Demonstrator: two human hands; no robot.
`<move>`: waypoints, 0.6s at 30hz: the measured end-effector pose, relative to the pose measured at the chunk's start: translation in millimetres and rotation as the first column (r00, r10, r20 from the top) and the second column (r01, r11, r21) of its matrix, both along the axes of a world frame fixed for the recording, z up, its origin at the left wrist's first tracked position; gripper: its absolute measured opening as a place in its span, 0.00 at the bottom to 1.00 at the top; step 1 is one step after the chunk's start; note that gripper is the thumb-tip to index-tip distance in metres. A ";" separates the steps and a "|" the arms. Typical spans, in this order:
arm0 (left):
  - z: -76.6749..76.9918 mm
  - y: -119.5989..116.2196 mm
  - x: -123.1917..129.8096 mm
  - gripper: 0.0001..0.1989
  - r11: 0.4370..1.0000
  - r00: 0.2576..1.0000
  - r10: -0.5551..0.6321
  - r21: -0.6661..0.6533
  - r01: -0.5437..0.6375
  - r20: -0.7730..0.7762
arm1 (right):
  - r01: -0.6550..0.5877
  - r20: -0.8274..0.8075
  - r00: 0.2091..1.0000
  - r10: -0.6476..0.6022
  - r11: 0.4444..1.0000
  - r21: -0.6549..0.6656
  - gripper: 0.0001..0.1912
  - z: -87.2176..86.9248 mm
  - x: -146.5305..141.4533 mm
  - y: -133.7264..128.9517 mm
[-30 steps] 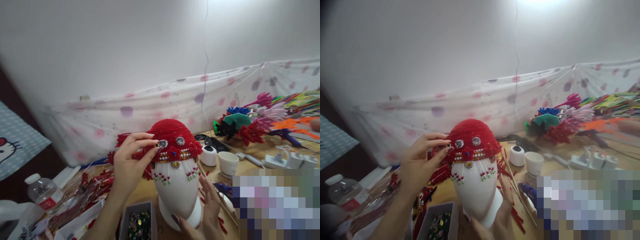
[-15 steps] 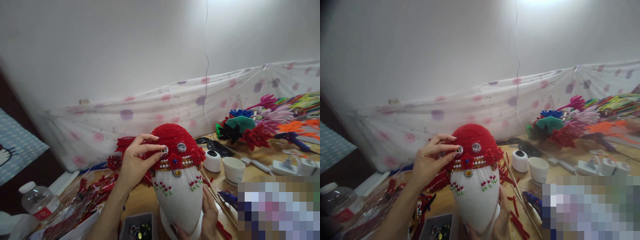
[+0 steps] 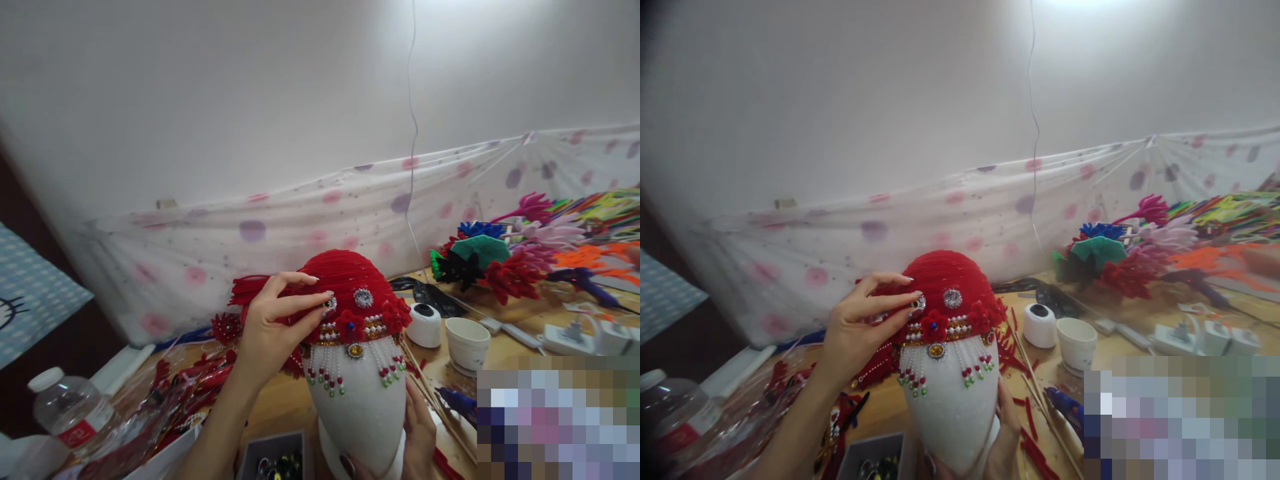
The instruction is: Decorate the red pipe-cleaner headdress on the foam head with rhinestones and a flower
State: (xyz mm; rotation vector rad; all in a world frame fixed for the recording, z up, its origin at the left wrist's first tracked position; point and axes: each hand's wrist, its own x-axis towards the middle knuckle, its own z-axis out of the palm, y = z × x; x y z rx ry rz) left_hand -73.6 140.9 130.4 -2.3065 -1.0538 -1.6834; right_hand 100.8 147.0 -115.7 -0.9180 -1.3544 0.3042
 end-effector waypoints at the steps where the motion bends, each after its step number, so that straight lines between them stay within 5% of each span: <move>1: 0.1 -0.1 0.1 0.12 1.000 1.000 0.002 0.000 -0.002 -0.001 | -0.002 0.003 1.000 0.002 1.000 0.003 0.64 0.2 -0.1 -1.0; 18: 0.5 -1.2 -2.1 0.12 1.000 1.000 -0.005 -0.015 0.005 -0.010 | 0.016 0.071 0.997 -0.018 1.000 0.022 0.63 6.5 5.0 -17.4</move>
